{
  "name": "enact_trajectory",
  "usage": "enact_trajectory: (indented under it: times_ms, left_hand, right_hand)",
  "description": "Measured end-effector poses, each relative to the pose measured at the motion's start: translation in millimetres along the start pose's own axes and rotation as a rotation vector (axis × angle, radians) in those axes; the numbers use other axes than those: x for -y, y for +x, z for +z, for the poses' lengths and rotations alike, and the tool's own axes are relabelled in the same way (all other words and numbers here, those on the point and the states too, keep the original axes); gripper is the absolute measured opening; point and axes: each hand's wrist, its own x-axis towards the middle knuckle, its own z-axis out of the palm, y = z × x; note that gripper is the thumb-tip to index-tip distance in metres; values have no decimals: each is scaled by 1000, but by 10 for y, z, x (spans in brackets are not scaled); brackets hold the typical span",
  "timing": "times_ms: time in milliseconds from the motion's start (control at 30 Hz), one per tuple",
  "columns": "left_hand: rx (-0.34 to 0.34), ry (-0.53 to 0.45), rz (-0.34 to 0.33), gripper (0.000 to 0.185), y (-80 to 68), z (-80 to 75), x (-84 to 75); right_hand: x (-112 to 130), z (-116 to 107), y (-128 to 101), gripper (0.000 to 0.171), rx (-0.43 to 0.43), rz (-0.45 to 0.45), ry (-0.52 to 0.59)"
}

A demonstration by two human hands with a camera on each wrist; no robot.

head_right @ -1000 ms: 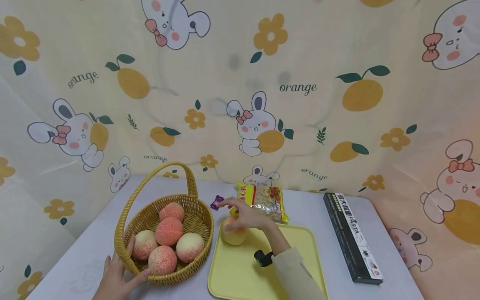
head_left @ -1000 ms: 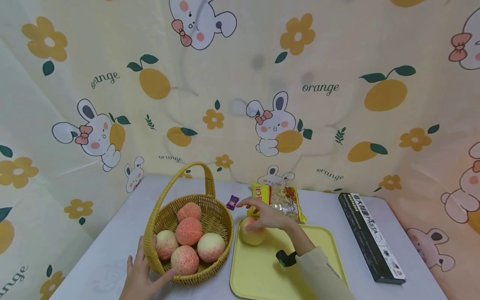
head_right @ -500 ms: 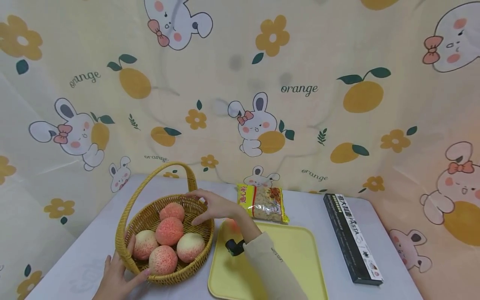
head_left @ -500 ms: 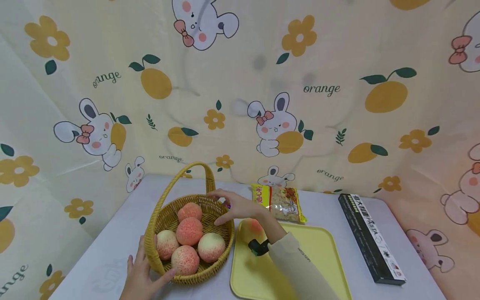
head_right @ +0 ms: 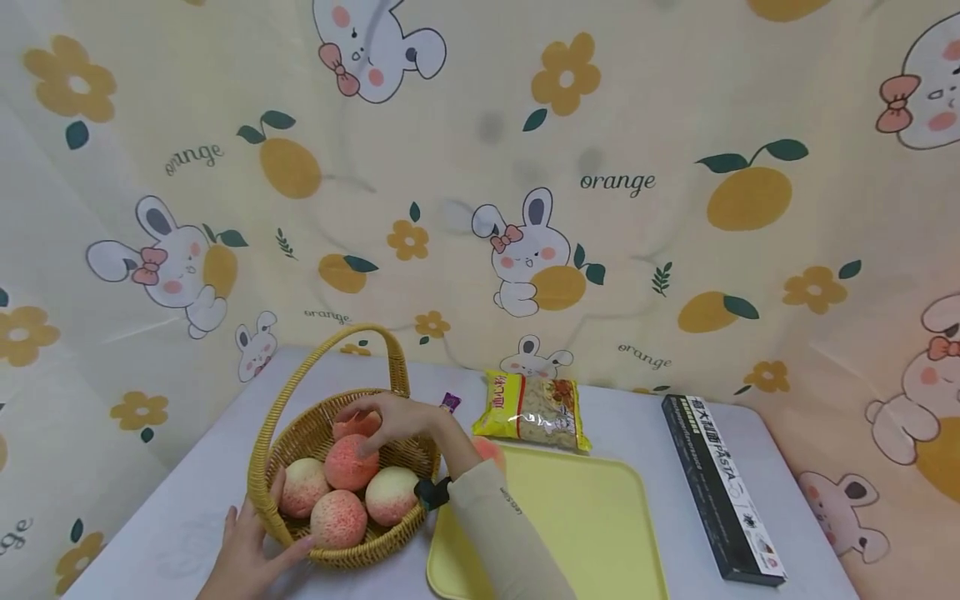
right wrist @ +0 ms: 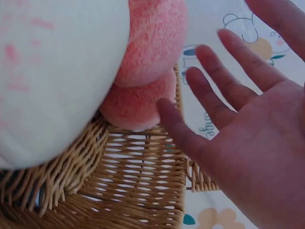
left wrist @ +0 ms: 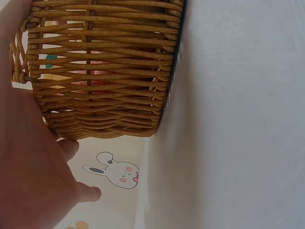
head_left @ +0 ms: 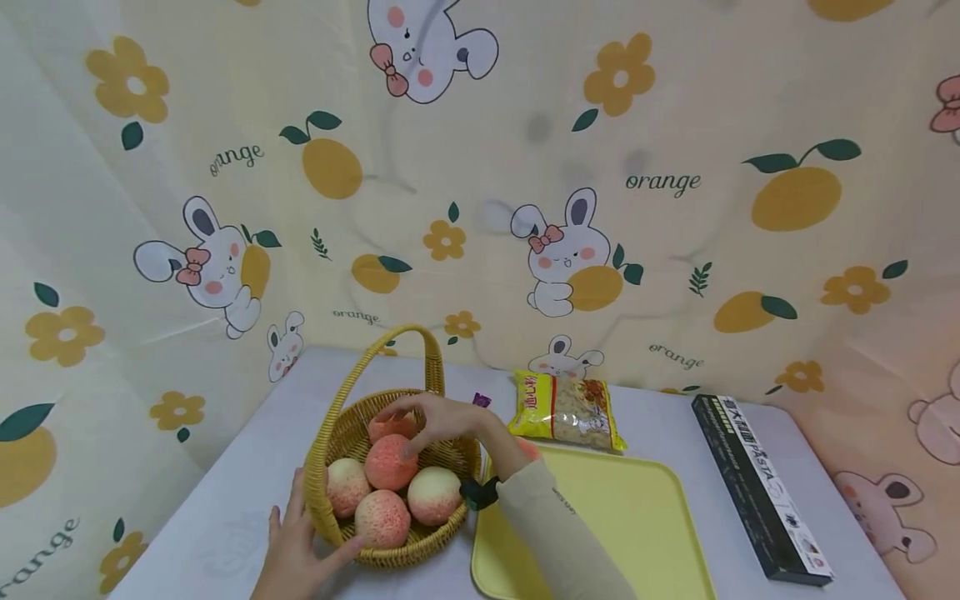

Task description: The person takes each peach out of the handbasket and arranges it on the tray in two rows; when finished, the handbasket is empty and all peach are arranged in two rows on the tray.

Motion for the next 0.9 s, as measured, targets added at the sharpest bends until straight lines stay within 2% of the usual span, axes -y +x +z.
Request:
enact_trajectory:
  times_ms: [100, 400, 900]
  left_hand:
    - [-7, 7, 10, 101, 3, -8, -18]
    - [-17, -4, 31, 99, 3, 4, -10]
    - [-20, -14, 30, 100, -7, 9, -5]
  right_hand:
    - [-20, 19, 31, 63, 53, -25, 13]
    - [-82, 99, 104, 57, 132, -71, 53]
    - [-172, 150, 149, 55, 167, -64, -39]
